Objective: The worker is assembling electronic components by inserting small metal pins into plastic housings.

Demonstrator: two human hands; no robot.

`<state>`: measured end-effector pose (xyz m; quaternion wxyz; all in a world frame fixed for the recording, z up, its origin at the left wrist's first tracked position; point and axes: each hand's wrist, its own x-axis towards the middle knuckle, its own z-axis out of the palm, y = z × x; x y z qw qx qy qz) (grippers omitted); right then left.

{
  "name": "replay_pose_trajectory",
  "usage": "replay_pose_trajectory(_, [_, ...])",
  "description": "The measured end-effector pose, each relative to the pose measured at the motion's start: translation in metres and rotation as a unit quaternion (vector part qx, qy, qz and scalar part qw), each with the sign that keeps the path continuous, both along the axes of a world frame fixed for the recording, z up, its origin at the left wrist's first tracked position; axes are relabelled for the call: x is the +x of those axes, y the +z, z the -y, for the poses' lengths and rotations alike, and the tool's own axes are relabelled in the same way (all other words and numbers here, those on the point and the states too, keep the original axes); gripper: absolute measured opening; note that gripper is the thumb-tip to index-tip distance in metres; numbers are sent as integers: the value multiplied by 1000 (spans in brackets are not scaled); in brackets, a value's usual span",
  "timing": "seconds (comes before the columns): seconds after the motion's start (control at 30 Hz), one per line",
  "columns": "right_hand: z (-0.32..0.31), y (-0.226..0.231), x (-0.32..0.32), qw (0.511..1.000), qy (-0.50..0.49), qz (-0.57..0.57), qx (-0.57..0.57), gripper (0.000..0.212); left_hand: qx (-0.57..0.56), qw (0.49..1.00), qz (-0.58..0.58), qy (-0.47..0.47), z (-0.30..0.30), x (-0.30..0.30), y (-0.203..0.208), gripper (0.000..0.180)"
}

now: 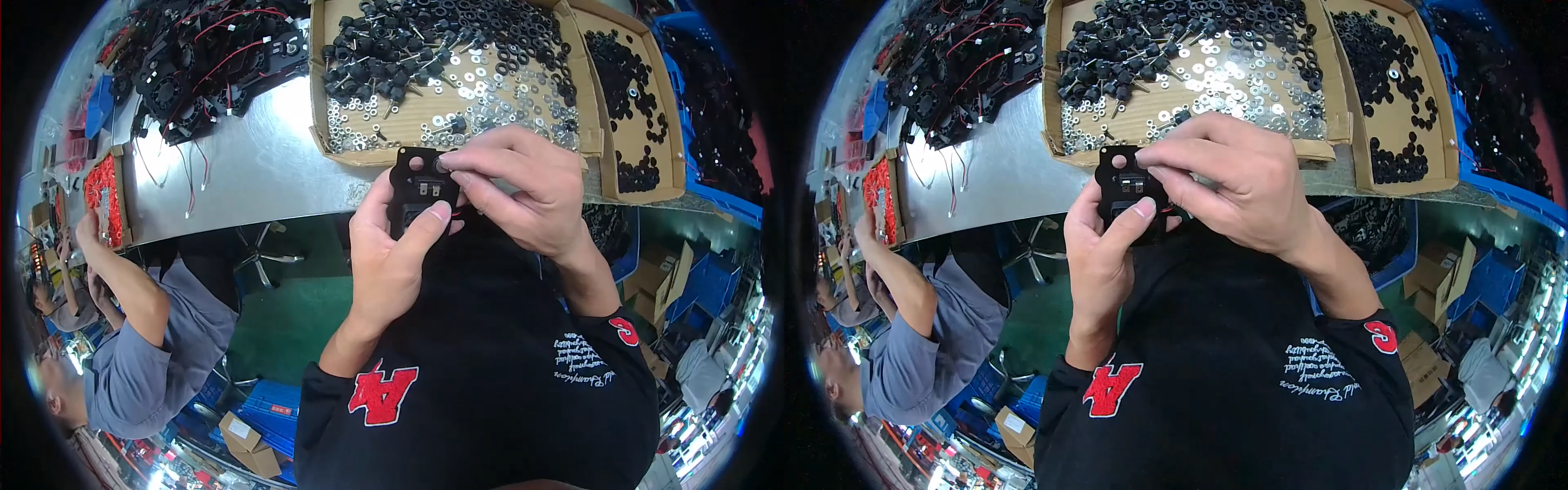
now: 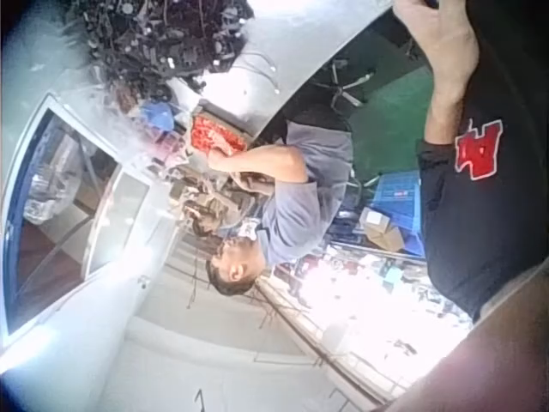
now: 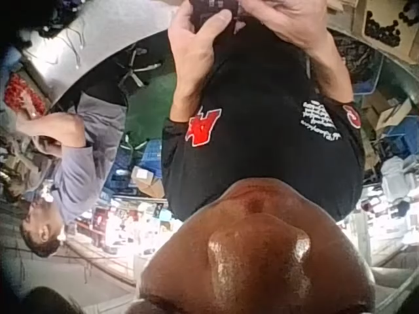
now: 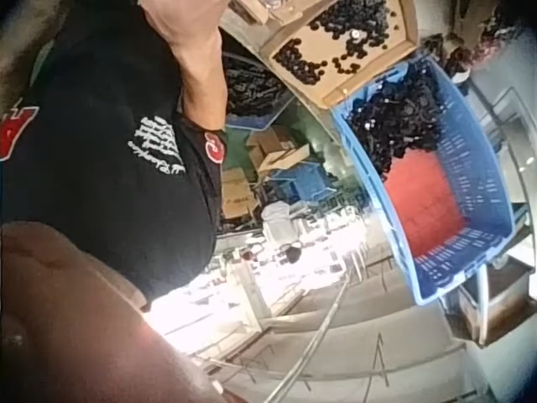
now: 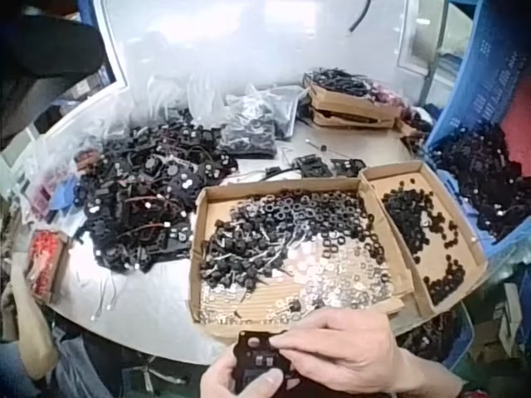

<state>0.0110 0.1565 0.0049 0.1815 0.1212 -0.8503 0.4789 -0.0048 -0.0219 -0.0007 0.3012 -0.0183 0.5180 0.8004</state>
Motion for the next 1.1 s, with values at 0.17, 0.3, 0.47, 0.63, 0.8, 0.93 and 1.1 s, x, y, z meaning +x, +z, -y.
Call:
replay_pose_trajectory(0.17, [3,-8,4,984,-29,-123,126,26,-11,1000,-17,-2,-3,3,-1,37])
replay_pose_trajectory(0.3, [2,-12,1,961,-28,-187,200,28,-31,998,-46,10,-4,5,-1,36])
replay_pose_trajectory(0.47, [-4,-11,-3,938,10,-225,265,31,-38,998,-58,9,-5,3,-1,35])
replay_pose_trajectory(0.63, [-8,-10,-7,946,38,-204,250,36,-31,999,-26,8,-3,0,-1,35])
replay_pose_trajectory(0.8, [-10,-11,-6,948,46,-210,235,36,-5,999,37,-10,1,-3,-1,36])
replay_pose_trajectory(0.93, [-12,-6,-7,959,60,-190,202,33,32,995,84,-41,4,-6,-1,39])
replay_pose_trajectory(1.1, [-13,-13,-8,966,38,-206,154,31,43,995,88,-37,1,-5,3,42])
